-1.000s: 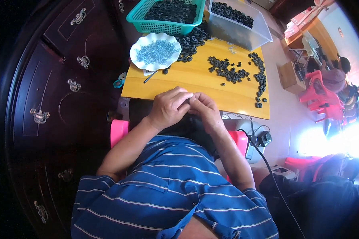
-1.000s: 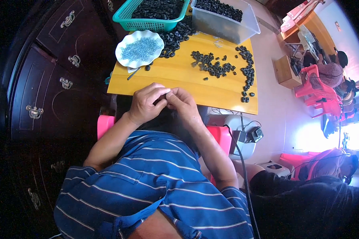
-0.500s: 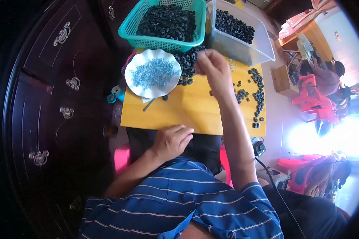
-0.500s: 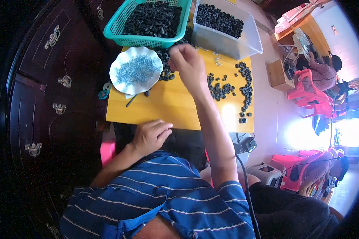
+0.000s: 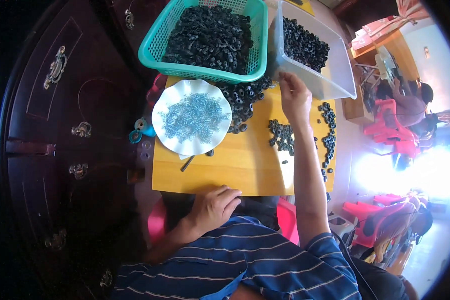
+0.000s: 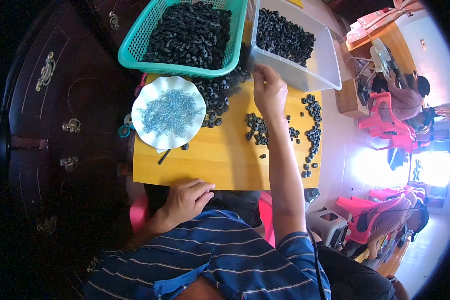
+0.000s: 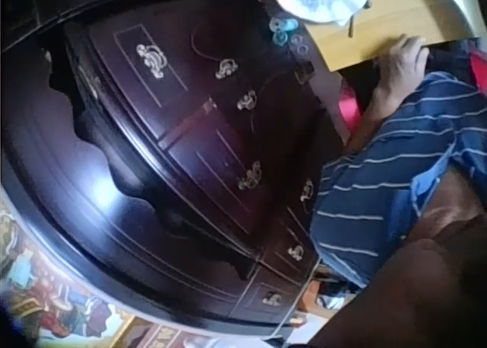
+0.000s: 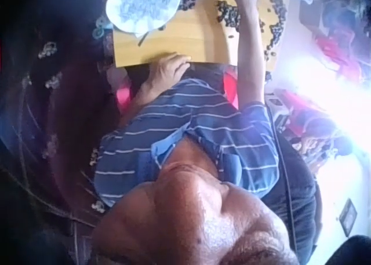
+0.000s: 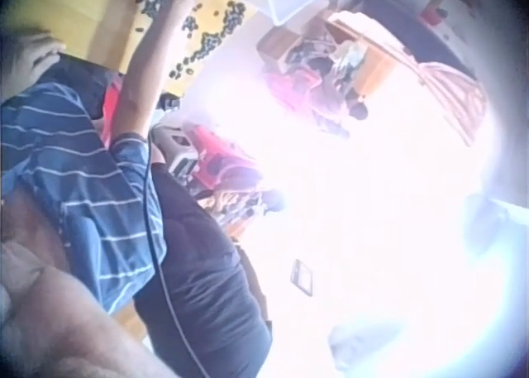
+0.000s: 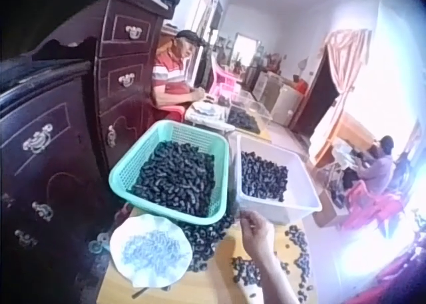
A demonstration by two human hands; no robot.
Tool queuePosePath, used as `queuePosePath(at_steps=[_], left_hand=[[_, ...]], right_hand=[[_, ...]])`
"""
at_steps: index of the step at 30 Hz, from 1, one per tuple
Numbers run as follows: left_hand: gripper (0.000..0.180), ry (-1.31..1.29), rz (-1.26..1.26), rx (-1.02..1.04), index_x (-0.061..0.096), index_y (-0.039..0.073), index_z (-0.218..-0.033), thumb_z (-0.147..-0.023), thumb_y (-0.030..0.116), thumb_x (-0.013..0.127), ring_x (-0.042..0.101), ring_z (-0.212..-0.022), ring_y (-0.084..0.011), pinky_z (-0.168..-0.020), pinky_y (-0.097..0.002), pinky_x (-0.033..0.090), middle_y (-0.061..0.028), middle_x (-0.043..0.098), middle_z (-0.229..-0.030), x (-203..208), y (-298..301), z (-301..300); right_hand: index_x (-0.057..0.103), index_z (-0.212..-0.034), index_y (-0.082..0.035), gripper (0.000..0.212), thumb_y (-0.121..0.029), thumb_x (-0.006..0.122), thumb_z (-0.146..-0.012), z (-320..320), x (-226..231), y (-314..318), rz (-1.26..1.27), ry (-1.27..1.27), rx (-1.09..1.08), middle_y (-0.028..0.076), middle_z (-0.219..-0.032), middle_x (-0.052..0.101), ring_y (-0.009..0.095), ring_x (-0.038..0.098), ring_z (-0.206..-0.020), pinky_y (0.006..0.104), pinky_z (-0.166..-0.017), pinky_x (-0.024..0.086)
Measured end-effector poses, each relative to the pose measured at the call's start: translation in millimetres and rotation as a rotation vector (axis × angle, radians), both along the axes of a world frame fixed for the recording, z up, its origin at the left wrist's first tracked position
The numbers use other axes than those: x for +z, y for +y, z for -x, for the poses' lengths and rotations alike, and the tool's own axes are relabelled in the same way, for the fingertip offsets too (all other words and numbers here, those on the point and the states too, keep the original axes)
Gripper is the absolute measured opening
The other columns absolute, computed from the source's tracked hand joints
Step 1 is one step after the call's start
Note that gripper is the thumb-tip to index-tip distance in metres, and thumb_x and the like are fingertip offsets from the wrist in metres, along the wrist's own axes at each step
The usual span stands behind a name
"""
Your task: The person picks up a black plastic component and a small blue bead by hand, inserts the bead into the component, and places the assembled piece onto the table.
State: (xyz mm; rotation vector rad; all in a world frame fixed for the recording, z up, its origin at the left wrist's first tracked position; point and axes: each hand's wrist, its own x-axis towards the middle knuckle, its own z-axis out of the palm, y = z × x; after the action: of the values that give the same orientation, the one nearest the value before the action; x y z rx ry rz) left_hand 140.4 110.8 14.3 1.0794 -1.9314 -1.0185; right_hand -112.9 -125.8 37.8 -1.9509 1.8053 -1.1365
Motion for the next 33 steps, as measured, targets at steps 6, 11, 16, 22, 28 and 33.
queuePosePath(at_steps=[6,11,16,22,28,33], left_hand=[[0.016,-0.122,0.033,-0.014,0.068,0.006,-0.101,-0.088,0.014,0.074,0.069,-0.079,-0.0301,-0.068,-0.0401,0.056,-0.0108,0.067,-0.087,3.9,-0.4,3.9],[0.019,-0.225,0.042,-0.068,0.072,0.006,-0.1,-0.084,0.013,0.077,0.071,-0.083,-0.0273,-0.074,-0.0372,0.057,-0.0098,0.071,-0.091,2.7,2.1,-0.8],[0.019,-0.165,0.055,-0.058,0.072,0.005,-0.101,-0.084,0.013,0.077,0.07,-0.081,-0.0281,-0.072,-0.0381,0.056,-0.0101,0.071,-0.09,-0.8,2.7,-5.0],[0.017,-0.063,-0.047,-0.074,0.071,0.005,-0.102,-0.087,0.014,0.074,0.07,-0.083,-0.0327,-0.073,-0.0415,0.056,-0.0121,0.071,-0.091,2.6,0.9,-8.5],[0.018,-0.024,-0.064,-0.083,0.071,0.005,-0.104,-0.088,0.014,0.073,0.07,-0.085,-0.0345,-0.074,-0.0419,0.056,-0.0135,0.071,-0.093,3.5,-0.7,-12.6],[0.018,-0.089,-0.025,-0.084,0.07,0.004,-0.103,-0.088,0.014,0.073,0.07,-0.085,-0.033,-0.074,-0.0414,0.056,-0.0133,0.071,-0.093,3.2,2.2,-10.5]], right_hand=[[0.071,-0.119,-0.008,0.028,-0.021,0.063,-0.095,9.4,-27.6,-9.6,-0.08,0.412,-0.085,0.018,-0.112,0.069,0.037,0.069,-0.099,0.0454,-0.087,0.055],[0.072,-0.114,-0.009,0.027,-0.023,0.067,-0.092,-9.6,-19.0,-4.5,-0.151,0.456,-0.057,0.016,-0.11,0.069,0.036,0.069,-0.098,0.0452,-0.086,0.055],[0.074,-0.107,-0.01,0.023,-0.024,0.072,-0.088,-0.6,-21.0,5.8,-0.167,0.465,-0.075,0.012,-0.105,0.07,0.033,0.07,-0.095,0.044,-0.084,0.055],[0.072,-0.102,-0.01,0.018,-0.024,0.07,-0.09,12.6,-15.3,31.5,-0.256,0.432,-0.086,0.015,-0.099,0.071,0.037,0.069,-0.093,0.0483,-0.081,0.054],[0.072,-0.102,-0.011,0.014,-0.018,0.067,-0.091,13.6,-11.1,45.5,-0.246,0.448,-0.117,0.014,-0.098,0.071,0.037,0.069,-0.091,0.0478,-0.08,0.054],[0.072,-0.102,-0.012,0.014,-0.018,0.067,-0.09,18.8,-4.1,53.7,-0.221,0.366,-0.103,0.014,-0.098,0.071,0.037,0.07,-0.091,0.0472,-0.079,0.055]])
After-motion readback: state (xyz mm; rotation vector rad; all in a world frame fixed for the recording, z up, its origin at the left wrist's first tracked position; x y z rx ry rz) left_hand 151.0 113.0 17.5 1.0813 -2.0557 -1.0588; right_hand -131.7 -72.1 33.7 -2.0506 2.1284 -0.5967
